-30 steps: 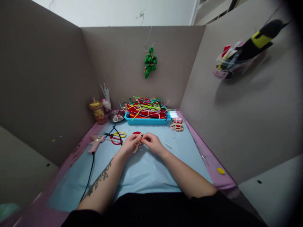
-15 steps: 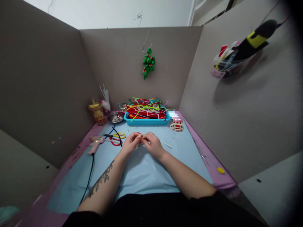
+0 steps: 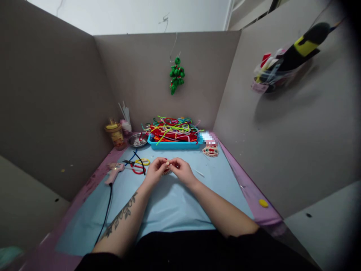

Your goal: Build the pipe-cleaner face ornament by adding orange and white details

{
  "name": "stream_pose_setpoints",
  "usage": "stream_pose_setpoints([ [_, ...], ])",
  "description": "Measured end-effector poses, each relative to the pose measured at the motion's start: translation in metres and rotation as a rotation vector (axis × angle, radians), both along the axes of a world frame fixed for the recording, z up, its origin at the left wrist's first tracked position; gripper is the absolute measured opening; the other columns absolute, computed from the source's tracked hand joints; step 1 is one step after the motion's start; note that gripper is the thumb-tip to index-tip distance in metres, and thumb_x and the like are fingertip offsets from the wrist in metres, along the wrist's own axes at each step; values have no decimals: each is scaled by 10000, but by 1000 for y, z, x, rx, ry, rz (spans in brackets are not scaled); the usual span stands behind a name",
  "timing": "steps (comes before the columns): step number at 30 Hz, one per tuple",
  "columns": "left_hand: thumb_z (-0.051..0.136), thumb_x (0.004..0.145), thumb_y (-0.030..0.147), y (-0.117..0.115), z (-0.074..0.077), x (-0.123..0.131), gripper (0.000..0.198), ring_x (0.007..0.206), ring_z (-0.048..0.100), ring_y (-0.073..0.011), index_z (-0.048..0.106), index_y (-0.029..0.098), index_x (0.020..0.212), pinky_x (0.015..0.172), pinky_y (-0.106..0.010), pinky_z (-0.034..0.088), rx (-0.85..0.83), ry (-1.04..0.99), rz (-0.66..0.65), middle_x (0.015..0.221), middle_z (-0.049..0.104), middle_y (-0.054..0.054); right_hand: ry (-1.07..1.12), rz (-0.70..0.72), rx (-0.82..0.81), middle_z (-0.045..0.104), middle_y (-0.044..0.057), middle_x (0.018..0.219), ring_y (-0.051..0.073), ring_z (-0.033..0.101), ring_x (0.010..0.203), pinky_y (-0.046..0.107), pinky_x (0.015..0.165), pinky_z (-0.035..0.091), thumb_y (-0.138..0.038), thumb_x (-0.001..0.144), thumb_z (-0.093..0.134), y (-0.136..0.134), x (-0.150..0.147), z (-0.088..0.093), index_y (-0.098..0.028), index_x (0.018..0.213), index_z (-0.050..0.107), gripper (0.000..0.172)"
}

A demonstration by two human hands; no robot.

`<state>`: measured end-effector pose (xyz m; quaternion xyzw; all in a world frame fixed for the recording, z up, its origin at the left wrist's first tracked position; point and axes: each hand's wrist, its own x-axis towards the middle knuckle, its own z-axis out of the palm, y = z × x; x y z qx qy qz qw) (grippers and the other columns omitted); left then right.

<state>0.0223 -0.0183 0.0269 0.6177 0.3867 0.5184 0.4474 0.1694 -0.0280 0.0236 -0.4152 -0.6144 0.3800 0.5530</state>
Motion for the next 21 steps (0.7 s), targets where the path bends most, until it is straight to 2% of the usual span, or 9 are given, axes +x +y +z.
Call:
stream_pose_setpoints([
  [5,673,763,363,-1,1,2,216,676,570,-129,595,167,807,644,-246,453,-16,-5,13,735,619,3,6,-54,18,663,30,758,157,584,682,284,670,471,-318,746,638,1,0,-1,-177,787,679,152],
  [12,670,760,336,-1,0,6,195,672,563,-117,582,163,785,633,-230,447,-26,-27,5,739,608,7,-139,-135,186,631,26,735,157,572,719,290,720,459,-211,784,582,3,2,-2,-194,748,695,120],
  [21,682,739,362,0,-1,8,223,671,573,-124,584,165,777,640,-241,459,-36,-38,32,742,620,0,-183,-180,229,587,19,731,159,548,711,282,701,443,-171,799,534,5,2,-5,-199,728,643,133],
])
